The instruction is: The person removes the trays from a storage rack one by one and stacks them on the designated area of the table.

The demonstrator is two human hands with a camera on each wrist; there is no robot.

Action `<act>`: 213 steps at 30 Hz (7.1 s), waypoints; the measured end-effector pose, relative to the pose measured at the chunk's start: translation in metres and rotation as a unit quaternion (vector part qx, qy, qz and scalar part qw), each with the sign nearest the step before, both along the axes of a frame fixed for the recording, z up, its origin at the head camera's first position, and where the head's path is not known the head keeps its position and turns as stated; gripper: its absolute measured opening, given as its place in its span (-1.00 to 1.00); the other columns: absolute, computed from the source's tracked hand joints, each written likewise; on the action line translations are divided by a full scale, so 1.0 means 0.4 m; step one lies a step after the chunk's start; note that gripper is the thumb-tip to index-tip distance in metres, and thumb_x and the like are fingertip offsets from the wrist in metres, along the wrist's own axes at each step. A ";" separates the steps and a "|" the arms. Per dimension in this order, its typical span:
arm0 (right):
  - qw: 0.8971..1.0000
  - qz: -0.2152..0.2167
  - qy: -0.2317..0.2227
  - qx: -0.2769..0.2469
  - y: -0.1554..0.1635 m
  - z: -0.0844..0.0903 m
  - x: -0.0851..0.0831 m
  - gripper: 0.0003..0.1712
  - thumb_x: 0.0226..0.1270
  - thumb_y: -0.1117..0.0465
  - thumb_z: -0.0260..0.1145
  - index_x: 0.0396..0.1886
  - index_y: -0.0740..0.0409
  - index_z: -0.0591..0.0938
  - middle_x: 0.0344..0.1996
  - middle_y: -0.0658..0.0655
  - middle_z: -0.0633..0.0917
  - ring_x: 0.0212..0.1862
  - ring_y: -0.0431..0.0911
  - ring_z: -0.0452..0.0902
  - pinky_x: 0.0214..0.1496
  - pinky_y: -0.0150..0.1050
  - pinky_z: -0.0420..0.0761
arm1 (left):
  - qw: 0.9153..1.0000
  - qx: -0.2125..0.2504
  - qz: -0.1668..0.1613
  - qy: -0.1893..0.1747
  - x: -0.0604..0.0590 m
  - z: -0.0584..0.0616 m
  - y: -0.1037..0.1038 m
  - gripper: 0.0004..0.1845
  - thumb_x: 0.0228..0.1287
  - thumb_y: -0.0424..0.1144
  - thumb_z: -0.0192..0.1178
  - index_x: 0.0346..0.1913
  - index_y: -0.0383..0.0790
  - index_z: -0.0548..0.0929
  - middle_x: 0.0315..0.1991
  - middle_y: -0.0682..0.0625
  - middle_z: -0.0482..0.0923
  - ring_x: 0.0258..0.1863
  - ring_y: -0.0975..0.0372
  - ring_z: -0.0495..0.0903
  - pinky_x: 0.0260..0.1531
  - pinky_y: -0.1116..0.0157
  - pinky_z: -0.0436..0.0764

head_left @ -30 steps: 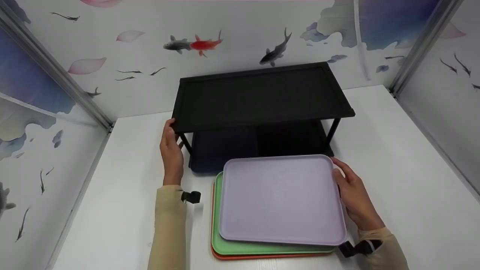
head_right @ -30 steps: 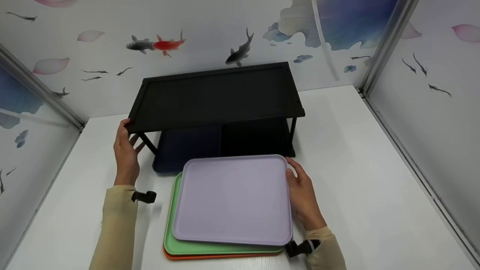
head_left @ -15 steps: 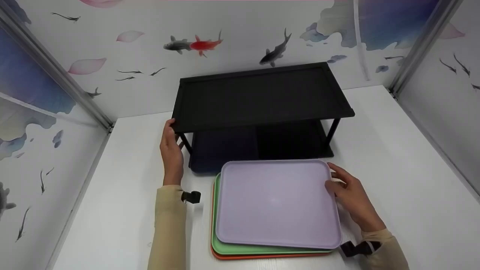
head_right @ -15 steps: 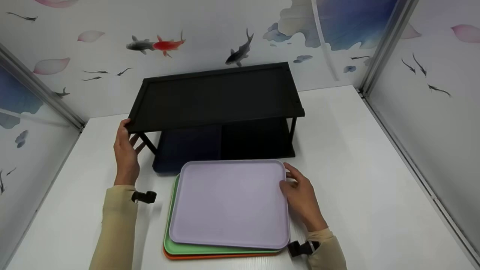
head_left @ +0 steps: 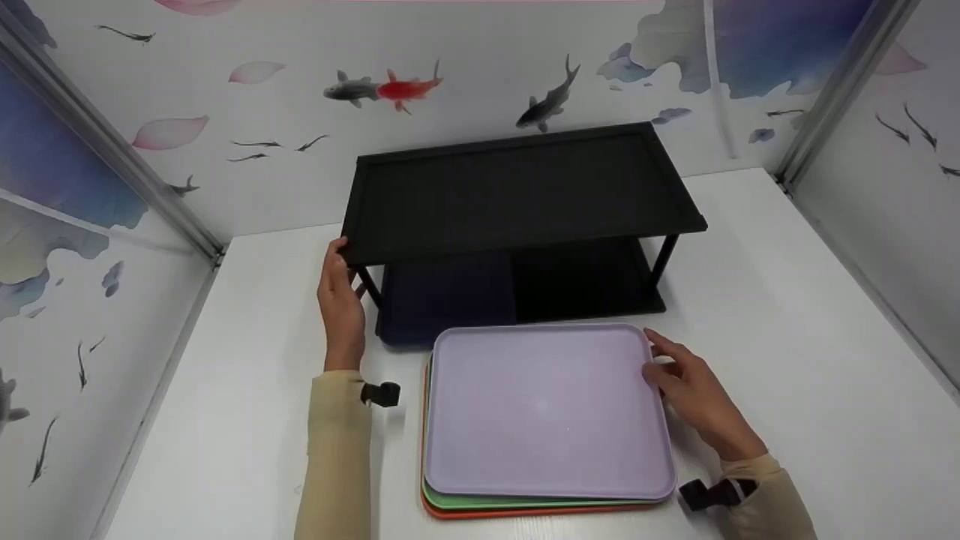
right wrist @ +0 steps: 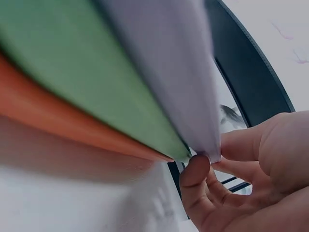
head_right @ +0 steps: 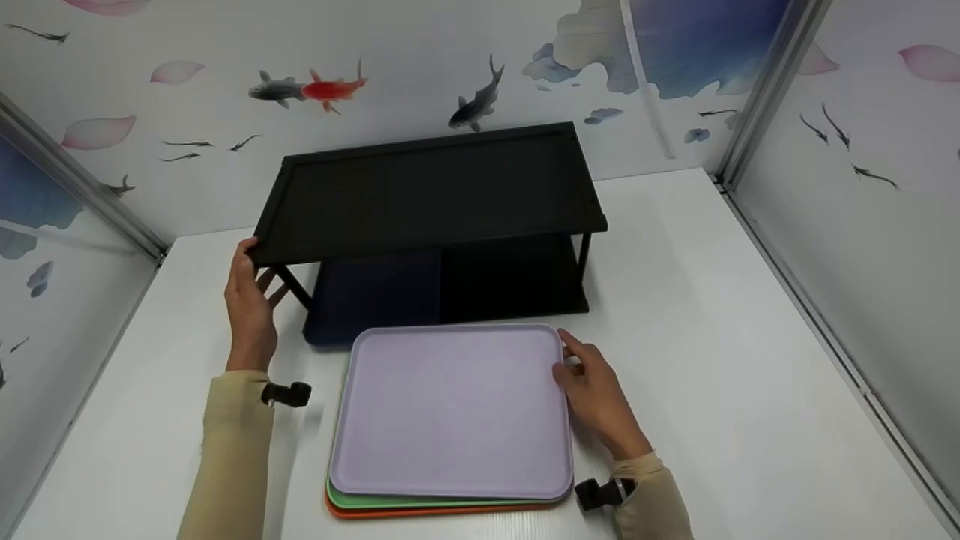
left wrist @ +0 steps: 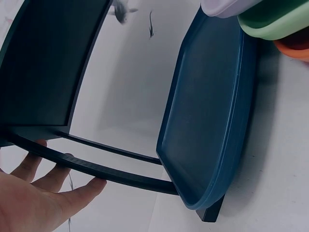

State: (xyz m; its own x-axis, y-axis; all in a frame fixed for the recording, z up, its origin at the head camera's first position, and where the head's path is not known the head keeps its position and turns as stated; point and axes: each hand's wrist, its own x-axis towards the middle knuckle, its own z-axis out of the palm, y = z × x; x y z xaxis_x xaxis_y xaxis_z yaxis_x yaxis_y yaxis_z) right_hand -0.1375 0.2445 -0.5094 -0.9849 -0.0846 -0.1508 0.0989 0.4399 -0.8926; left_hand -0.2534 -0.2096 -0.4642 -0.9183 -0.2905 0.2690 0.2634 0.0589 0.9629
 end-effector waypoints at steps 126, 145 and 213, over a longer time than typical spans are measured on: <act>0.891 -0.055 -0.068 -0.445 -0.215 0.133 -0.044 -0.29 0.73 0.26 -0.21 0.70 -0.10 -0.21 0.61 0.26 0.05 0.50 0.21 0.25 0.37 -0.08 0.51 | 1.000 0.002 -0.006 0.005 0.002 0.000 -0.006 -0.48 0.69 0.08 -0.24 0.51 0.00 0.35 0.58 0.02 0.19 0.56 -0.01 0.18 0.42 -0.16 0.31; 0.891 -0.049 0.026 -0.451 -0.020 0.069 0.038 -0.24 0.72 0.03 -0.08 0.68 -0.03 -0.20 0.40 0.05 0.23 0.19 -0.16 0.60 0.20 -0.30 0.62 | 1.000 -0.005 -0.001 0.003 0.002 -0.001 -0.006 -0.49 0.68 0.12 -0.23 0.50 0.05 0.36 0.56 0.05 0.23 0.56 -0.01 0.18 0.41 -0.16 0.31; 0.910 -0.147 0.009 -0.387 0.037 0.004 0.044 -0.40 0.63 -0.13 0.00 0.52 -0.05 0.25 -0.02 -0.12 0.63 -0.13 -0.25 0.60 -0.12 -0.38 0.64 | 1.000 0.008 -0.004 0.017 -0.001 -0.007 -0.006 -0.50 0.69 0.08 -0.24 0.50 0.03 0.38 0.55 0.06 0.25 0.56 0.06 0.19 0.43 -0.16 0.28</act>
State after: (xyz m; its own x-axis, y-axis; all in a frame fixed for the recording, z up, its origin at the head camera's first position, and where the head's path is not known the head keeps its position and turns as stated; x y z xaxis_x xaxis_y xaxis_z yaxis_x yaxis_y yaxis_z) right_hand -0.1201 0.2595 -0.5076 -0.9840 0.1088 -0.1413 0.0928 -0.3637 -0.9269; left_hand -0.2536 -0.2119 -0.4670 -0.9114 -0.2873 0.2945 0.2957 0.0405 0.9544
